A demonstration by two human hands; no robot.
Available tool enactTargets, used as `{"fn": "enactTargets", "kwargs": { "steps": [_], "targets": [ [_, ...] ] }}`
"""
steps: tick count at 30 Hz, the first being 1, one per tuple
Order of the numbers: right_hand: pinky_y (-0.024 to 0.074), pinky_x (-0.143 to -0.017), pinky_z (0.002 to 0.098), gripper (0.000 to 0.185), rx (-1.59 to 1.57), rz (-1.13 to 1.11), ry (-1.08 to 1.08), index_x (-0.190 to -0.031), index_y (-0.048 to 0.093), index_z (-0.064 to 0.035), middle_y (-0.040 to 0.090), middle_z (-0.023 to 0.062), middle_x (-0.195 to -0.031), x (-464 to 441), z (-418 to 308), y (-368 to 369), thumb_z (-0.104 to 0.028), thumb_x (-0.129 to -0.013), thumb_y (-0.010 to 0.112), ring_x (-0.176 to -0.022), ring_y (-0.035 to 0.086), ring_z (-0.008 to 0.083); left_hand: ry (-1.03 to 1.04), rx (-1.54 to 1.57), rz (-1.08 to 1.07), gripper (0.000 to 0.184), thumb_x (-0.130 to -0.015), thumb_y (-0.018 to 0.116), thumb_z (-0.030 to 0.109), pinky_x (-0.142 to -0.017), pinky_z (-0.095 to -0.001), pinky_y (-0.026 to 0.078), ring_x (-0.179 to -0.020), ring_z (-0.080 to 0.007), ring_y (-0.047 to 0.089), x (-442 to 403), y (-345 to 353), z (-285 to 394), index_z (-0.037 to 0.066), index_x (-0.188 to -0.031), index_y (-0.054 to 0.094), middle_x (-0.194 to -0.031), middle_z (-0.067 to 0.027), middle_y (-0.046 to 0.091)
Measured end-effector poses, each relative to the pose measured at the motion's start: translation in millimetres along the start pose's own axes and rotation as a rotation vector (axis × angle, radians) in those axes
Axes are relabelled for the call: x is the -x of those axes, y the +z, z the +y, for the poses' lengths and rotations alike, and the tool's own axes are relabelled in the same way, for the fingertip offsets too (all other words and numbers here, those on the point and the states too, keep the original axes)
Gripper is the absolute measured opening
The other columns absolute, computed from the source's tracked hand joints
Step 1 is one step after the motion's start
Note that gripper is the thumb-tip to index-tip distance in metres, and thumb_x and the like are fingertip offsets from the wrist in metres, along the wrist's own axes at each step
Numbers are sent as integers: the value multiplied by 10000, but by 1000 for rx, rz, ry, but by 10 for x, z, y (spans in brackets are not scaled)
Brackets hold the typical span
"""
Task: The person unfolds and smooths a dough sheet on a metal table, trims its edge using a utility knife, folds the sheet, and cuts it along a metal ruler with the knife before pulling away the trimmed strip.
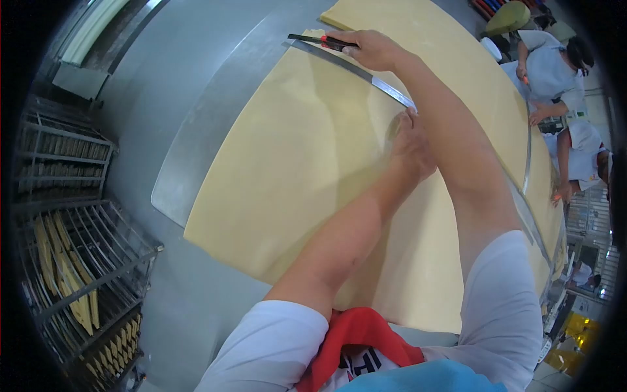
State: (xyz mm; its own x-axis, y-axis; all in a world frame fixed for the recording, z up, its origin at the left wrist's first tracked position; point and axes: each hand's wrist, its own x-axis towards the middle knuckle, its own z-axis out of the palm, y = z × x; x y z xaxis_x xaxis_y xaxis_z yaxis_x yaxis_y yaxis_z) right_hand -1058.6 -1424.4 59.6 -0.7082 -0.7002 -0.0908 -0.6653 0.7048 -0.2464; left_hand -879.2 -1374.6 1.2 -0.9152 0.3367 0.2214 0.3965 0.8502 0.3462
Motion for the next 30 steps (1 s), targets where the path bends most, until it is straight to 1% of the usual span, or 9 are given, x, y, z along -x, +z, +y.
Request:
{"fn": "enactTargets", "kwargs": {
  "steps": [3,5,9,11,14,18,23,25,30],
  "targets": [
    [488,-949,454,480,51,-35,-45,-1480,497,-306,672,132,-1232,-143,-11,-13,-213,-1010,525,-1085,625,347,24,-60,-43,551,-977,510,287,-1107,-535,319,-1367,-444,427,-10,39,10,18,-1456,467,-1465,-236,480],
    [497,-944,465,475,72,-16,-103,-1477,499,-333,676,114,-1231,-234,15,39,-234,-1013,515,-1086,633,335,41,8,122,551,-970,516,286,-1115,-538,305,-1375,-464,414,5,105,14,13,-1447,478,-1466,-248,477],
    [483,-938,441,464,-1,-122,-14,-1436,561,-237,681,148,-1183,-132,-78,-179,-145,-981,552,-1057,619,344,39,91,252,542,-972,519,300,-1125,-543,290,-1380,-463,409,-9,345,37,-2,-1421,499,-1452,-255,484],
    [485,-934,438,468,-4,-124,-38,-1434,563,-233,684,145,-1171,-18,3,-187,-135,-977,555,-1060,620,341,6,-83,0,538,-976,527,306,-1133,-530,292,-1370,-443,422,-12,65,49,-49,-1380,512,-1419,-259,501],
    [487,-913,450,476,-2,-49,-76,-1428,570,-226,690,134,-1132,224,170,-226,-108,-967,565,-1044,625,337,-59,203,71,566,-968,555,322,-1136,-509,309,-1365,-437,430,28,9,29,-94,-1349,513,-1394,-265,511],
    [487,-866,469,472,8,-199,17,-1398,595,-249,689,126,-1114,667,290,-373,-78,-959,565,-1033,622,336,-22,29,-38,565,-947,592,332,-1134,-486,328,-1357,-438,438,8,-83,105,-115,-1290,543,-1380,-258,526],
    [489,-852,468,488,-25,-201,56,-1376,613,-279,689,120,-1112,1505,717,-399,-53,-950,541,-1034,619,340,9,-69,193,431,-928,623,354,-1045,-480,404,-1242,-359,538,-8,65,88,-19,-1139,664,-1261,-158,626],
    [496,-865,466,503,9,-215,17,-1388,605,-277,689,112,-1127,1891,850,-443,-50,-944,532,-1053,620,339,58,-121,259,336,-938,607,305,-953,-456,488,-1089,-344,634,-25,52,68,39,-1113,711,-1143,-142,680],
    [505,-882,460,517,17,-162,51,-1400,597,-271,688,110,-1150,2748,1191,-522,-56,-933,541,-1088,621,333,34,-205,317,379,-939,588,335,-902,-477,486,-1018,-354,647,-83,101,155,-12,-1016,719,-1096,-161,687]
  ]
}}
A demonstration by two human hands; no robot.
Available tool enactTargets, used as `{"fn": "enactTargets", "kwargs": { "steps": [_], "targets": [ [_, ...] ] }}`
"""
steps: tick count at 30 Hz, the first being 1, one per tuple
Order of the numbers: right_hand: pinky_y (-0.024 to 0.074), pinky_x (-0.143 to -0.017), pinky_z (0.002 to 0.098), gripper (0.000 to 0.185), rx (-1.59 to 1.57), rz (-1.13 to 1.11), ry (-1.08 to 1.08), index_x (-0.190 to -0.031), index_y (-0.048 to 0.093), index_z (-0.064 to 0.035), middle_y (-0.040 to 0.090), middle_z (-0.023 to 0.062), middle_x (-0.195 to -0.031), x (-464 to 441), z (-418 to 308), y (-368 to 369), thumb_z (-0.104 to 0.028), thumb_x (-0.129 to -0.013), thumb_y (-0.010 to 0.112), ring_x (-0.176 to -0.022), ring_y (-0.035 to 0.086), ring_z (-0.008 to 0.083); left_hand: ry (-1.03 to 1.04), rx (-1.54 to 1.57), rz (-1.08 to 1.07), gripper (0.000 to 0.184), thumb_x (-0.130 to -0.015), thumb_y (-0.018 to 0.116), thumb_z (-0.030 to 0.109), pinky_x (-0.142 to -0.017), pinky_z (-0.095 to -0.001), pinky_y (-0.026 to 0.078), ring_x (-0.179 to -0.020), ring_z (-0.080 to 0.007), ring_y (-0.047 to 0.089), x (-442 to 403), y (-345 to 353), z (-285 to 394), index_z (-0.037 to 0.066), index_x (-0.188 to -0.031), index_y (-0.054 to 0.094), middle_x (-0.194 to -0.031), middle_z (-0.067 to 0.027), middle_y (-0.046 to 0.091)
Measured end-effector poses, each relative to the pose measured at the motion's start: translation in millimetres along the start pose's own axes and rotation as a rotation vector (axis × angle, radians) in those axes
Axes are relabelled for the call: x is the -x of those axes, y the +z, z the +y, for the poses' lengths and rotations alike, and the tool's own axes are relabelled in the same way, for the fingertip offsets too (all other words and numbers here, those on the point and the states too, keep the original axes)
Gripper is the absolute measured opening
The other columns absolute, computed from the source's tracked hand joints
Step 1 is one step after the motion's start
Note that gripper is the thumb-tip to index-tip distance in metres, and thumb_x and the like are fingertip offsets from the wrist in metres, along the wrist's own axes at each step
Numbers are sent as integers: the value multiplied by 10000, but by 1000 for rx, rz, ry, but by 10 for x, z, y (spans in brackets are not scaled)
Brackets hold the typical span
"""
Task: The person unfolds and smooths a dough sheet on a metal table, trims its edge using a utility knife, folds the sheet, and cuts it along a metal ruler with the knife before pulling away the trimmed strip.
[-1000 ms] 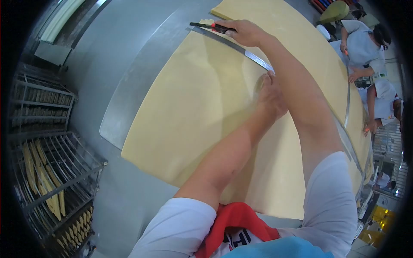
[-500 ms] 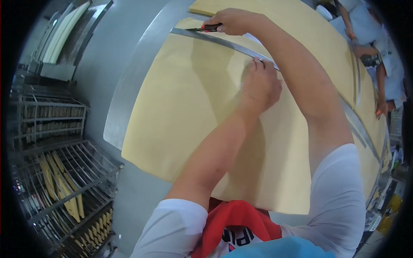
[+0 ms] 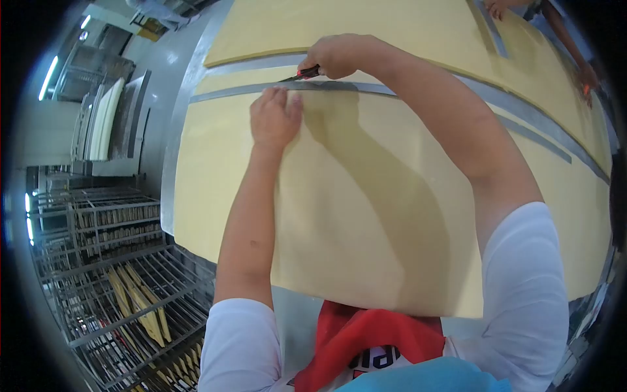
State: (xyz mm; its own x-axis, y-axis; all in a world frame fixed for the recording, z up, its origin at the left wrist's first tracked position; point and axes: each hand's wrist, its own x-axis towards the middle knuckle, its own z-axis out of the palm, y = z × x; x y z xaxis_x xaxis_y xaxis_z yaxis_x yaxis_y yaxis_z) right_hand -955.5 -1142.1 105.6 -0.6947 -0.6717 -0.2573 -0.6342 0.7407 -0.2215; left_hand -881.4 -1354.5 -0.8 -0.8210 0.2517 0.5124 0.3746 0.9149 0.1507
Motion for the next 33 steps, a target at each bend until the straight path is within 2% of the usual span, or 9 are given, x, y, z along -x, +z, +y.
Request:
{"fn": "enactTargets", "kwargs": {
  "steps": [3,5,7,10,13,19,24,27,33],
  "targets": [
    [502,-859,468,522,2,-3,17,-1396,600,-280,695,101,-1118,391,239,60,-49,-933,535,-1060,626,322,-91,-22,-48,428,-945,564,378,-902,-485,486,-1007,-358,651,-62,-55,103,-11,-1027,724,-1077,-152,687],
    [507,-760,488,420,5,66,-72,-1179,700,-228,713,85,-996,688,464,122,-9,-867,525,-941,653,330,-151,-47,-127,512,-951,542,455,-916,-484,483,-1018,-357,648,-150,-139,266,-15,-1033,727,-1040,-169,681],
    [502,-764,487,396,10,48,-43,-1184,692,-226,709,84,-1002,1056,622,114,-25,-881,536,-948,648,328,-248,-223,-299,657,-943,535,578,-914,-476,491,-1037,-360,644,-267,-195,445,-44,-1055,714,-1053,-193,669],
    [494,-769,484,388,9,1,54,-1261,652,-243,698,75,-1024,1675,783,68,-65,-928,566,-966,634,323,-256,-431,-345,841,-901,510,725,-923,-481,499,-1044,-371,648,-387,-133,709,-78,-1073,693,-1104,-224,655],
    [492,-768,480,423,39,-66,115,-1340,615,-274,690,63,-1040,2010,944,56,-90,-960,590,-983,625,313,-410,-415,-451,973,-825,516,828,-958,-493,496,-1118,-372,629,-488,-159,854,-91,-1103,677,-1139,-232,642],
    [495,-759,471,415,28,46,54,-1320,628,-280,692,69,-996,2221,1200,194,-86,-957,576,-955,634,305,-476,-385,-561,1076,-761,554,866,-1040,-491,463,-1274,-406,547,-638,-153,891,-118,-1185,657,-1298,-310,591],
    [491,-757,479,401,-83,-33,98,-1284,658,-293,686,76,-1016,2699,1621,325,-75,-959,569,-947,633,305,-491,-410,-750,1113,-752,560,873,-1072,-476,441,-1314,-432,514,-890,50,611,-144,-1197,643,-1331,-343,575],
    [485,-752,478,411,-67,19,68,-1299,652,-294,685,80,-1009,3164,2001,479,-69,-961,584,-929,633,304,-553,-306,-824,1151,-738,556,889,-1091,-468,421,-1318,-454,502,-863,103,889,-161,-1204,632,-1298,-353,595],
    [480,-743,474,418,-127,32,86,-1310,646,-294,682,81,-1005,3634,2400,565,-71,-959,598,-924,629,308,-497,-293,-697,1169,-728,550,898,-1106,-480,406,-1381,-433,434,-751,375,1731,-159,-1223,626,-1326,-340,585]
  ]
}}
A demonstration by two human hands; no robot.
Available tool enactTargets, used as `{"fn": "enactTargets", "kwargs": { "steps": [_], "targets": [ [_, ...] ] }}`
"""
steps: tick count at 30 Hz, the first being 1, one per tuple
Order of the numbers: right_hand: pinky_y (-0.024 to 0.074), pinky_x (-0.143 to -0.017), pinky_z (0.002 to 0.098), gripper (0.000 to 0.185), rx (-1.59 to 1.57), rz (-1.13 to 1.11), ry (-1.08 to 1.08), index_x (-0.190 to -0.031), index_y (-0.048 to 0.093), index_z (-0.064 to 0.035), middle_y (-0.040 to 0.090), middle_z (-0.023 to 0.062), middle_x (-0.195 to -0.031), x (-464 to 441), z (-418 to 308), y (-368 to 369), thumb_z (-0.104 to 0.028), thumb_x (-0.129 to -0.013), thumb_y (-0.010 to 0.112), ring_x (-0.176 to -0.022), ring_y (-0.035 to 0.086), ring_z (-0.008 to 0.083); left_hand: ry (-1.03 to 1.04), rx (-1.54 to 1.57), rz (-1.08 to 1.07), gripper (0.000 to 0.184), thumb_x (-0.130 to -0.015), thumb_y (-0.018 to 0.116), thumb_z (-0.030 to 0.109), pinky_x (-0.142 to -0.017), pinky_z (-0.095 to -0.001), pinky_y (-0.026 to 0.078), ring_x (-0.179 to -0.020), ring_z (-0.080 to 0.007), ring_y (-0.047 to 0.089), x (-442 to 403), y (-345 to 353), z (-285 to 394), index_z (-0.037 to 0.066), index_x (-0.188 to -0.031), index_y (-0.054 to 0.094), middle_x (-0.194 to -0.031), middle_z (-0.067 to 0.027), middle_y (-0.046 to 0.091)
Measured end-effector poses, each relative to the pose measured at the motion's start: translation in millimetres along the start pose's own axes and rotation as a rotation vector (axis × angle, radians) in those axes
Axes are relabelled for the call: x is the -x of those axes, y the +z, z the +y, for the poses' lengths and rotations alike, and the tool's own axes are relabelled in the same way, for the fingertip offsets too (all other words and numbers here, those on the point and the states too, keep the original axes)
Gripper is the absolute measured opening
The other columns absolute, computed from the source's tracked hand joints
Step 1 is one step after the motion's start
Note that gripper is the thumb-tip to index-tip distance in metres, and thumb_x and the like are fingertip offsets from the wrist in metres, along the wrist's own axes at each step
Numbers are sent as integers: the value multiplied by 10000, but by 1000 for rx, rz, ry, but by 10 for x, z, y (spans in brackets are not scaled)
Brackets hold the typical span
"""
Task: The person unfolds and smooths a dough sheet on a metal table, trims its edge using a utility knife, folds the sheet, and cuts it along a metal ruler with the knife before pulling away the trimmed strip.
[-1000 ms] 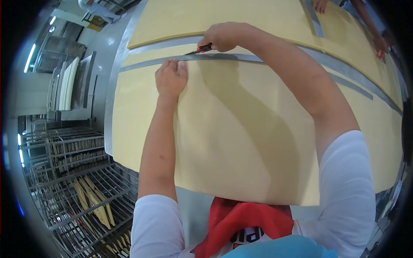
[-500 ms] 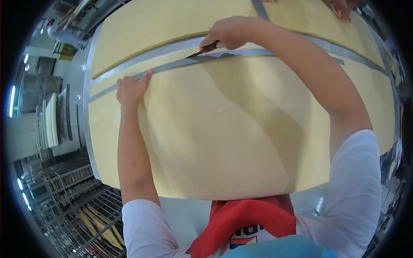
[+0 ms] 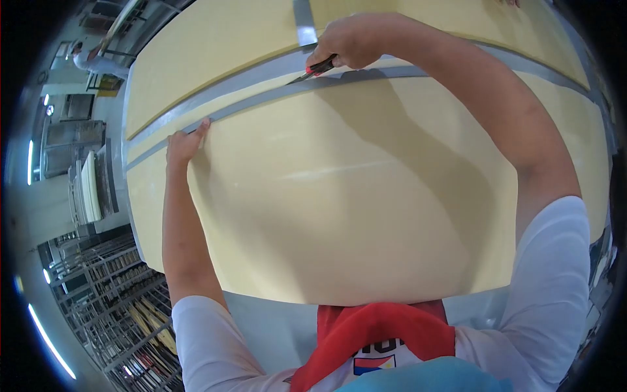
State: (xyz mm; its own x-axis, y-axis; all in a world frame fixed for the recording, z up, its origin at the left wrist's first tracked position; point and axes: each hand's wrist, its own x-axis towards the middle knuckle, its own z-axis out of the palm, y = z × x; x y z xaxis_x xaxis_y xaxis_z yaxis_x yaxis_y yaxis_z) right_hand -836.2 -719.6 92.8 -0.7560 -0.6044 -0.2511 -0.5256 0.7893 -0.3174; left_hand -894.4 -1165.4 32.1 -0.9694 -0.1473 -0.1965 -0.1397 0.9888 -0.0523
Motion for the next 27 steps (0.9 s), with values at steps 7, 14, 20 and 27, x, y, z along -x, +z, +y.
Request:
{"fn": "enactTargets", "kwargs": {
  "steps": [7,14,20,27],
  "targets": [
    [471,-737,475,424,9,-50,35,-1325,634,-283,687,81,-985,736,658,-36,-75,-958,594,-910,627,303,-35,-23,-83,1149,-733,558,893,-1098,-498,409,-1367,-417,456,402,10,1222,-144,-1221,637,-1331,-303,596],
    [464,-726,462,439,7,-63,142,-1336,630,-303,690,80,-949,1573,1243,11,-75,-962,589,-868,625,302,69,69,-225,1200,-659,702,842,-1130,-448,378,-1389,-424,453,441,-6,1896,-182,-1272,575,-1402,-366,510],
    [463,-789,457,427,51,-76,239,-1358,611,-293,663,81,-1008,2210,1733,34,-116,-971,578,-929,610,313,96,67,-237,1118,-640,742,813,-1119,-436,393,-1369,-408,483,343,-39,1864,-98,-1277,627,-1372,-324,563],
    [516,-853,432,474,-7,-115,235,-1384,605,-312,713,92,-1201,2512,2133,141,-160,-934,606,-1012,671,342,35,-76,-342,1139,-673,742,784,-1151,-453,349,-1430,-415,397,160,-34,1796,-95,-1371,547,-1478,-318,463]
  ]
}}
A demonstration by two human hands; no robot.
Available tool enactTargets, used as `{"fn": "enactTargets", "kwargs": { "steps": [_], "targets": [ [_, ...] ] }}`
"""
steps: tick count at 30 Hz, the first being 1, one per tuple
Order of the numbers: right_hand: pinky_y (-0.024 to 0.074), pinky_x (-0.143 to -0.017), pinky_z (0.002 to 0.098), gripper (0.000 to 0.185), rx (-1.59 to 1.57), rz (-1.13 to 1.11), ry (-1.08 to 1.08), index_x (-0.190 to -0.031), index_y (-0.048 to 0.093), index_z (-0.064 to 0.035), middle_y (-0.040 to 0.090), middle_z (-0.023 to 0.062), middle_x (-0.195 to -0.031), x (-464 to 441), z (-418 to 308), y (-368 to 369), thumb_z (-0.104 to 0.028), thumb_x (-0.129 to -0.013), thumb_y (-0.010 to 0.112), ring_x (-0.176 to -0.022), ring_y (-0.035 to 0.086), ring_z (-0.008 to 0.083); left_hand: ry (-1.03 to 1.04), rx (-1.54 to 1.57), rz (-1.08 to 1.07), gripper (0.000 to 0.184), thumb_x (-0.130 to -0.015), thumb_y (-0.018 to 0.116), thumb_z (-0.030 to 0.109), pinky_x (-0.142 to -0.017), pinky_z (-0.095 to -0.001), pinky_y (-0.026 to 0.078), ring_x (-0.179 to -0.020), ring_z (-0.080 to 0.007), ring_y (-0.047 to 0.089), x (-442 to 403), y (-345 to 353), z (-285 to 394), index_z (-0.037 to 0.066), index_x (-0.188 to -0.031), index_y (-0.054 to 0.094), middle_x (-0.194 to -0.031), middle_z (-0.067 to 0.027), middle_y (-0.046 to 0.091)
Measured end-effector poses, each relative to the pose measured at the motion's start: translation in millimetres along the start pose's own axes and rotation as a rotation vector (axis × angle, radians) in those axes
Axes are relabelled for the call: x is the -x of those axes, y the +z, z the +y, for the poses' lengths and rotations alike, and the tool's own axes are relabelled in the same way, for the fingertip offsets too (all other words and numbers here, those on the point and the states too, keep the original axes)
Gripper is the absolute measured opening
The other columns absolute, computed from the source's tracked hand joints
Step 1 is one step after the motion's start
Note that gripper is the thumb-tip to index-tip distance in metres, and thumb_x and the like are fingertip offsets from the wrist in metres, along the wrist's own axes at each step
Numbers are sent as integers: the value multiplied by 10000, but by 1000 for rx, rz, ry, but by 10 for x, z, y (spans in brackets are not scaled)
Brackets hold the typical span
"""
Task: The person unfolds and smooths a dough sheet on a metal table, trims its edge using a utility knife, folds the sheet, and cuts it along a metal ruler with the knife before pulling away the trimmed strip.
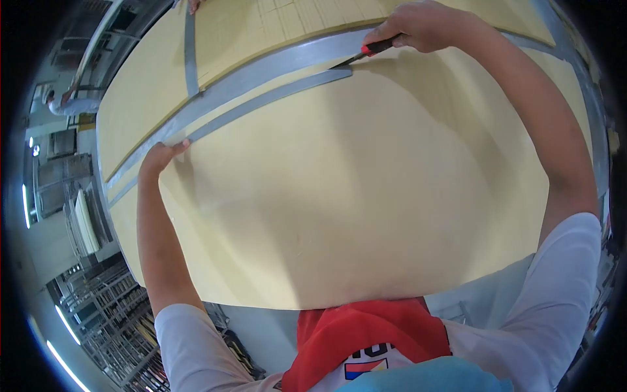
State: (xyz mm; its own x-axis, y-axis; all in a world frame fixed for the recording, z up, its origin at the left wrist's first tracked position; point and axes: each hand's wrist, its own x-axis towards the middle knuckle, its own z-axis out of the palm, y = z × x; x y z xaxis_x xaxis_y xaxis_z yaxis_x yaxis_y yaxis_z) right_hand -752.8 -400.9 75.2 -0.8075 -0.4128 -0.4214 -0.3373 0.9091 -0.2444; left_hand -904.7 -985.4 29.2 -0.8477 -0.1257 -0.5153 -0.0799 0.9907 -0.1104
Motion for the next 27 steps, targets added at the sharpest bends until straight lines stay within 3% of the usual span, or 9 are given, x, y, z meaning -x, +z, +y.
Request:
{"fn": "enactTargets", "kwargs": {
  "steps": [2,6,8,10,13,16,17,20,27],
  "targets": [
    [515,-856,434,460,12,17,11,-1380,608,-296,712,102,-1198,98,129,-14,-164,-939,593,-1015,670,346,220,62,112,1191,-692,740,770,-1158,-459,335,-1454,-407,359,-191,124,-141,-97,-1452,440,-1518,-317,408],
    [514,-864,431,430,102,34,31,-1357,626,-283,705,119,-1209,333,520,-87,-180,-940,598,-1031,668,344,214,100,74,1189,-699,739,765,-1145,-470,347,-1425,-409,388,-218,128,-190,-89,-1460,413,-1511,-305,415],
    [517,-879,434,452,261,-3,231,-1366,625,-297,705,121,-1223,551,651,-160,-258,-918,672,-1040,678,328,193,22,131,1109,-698,740,767,-1123,-475,369,-1368,-407,443,-209,87,-151,-74,-1381,503,-1453,-279,488],
    [466,-802,445,421,429,266,273,-1330,639,-259,677,71,-1073,943,1133,62,-73,-958,571,-954,612,300,188,-45,127,1068,-700,742,760,-1123,-471,371,-1362,-409,445,-191,3,-84,-48,-1364,527,-1429,-258,514],
    [466,-918,456,452,368,477,349,-1391,591,-248,655,114,-1171,1549,1185,353,-89,-969,554,-1063,604,341,270,-120,159,928,-728,741,728,-1067,-446,409,-1277,-373,506,-244,-4,-146,4,-1290,598,-1304,-208,597],
    [431,-1065,439,471,178,591,344,-1431,547,-141,621,166,-1340,2142,924,840,-59,-967,544,-1219,582,372,424,219,27,630,-836,701,638,-837,-386,470,-932,-237,597,-482,-50,-403,48,-1059,697,-937,-100,669],
    [441,-1042,428,484,185,536,451,-1434,543,-130,634,173,-1304,2289,592,920,-22,-963,535,-1209,590,366,528,136,75,520,-923,660,531,-720,-365,427,-781,-163,496,-405,-96,-397,11,-911,668,-791,-40,569],
    [457,-1012,418,523,51,655,535,-1462,508,-101,640,180,-1275,2658,51,1385,32,-957,501,-1198,607,360,637,62,189,468,-931,654,483,-727,-386,449,-745,-192,507,-401,-171,-375,17,-897,617,-741,-60,542],
    [436,-1071,394,445,-30,752,895,-1472,482,-21,596,159,-1414,3254,-1986,2143,-71,-1029,477,-1300,571,310,863,664,307,356,-906,719,361,-788,-334,448,-873,-196,565,99,-836,-844,42,-1032,624,-872,-70,589]
  ]
}}
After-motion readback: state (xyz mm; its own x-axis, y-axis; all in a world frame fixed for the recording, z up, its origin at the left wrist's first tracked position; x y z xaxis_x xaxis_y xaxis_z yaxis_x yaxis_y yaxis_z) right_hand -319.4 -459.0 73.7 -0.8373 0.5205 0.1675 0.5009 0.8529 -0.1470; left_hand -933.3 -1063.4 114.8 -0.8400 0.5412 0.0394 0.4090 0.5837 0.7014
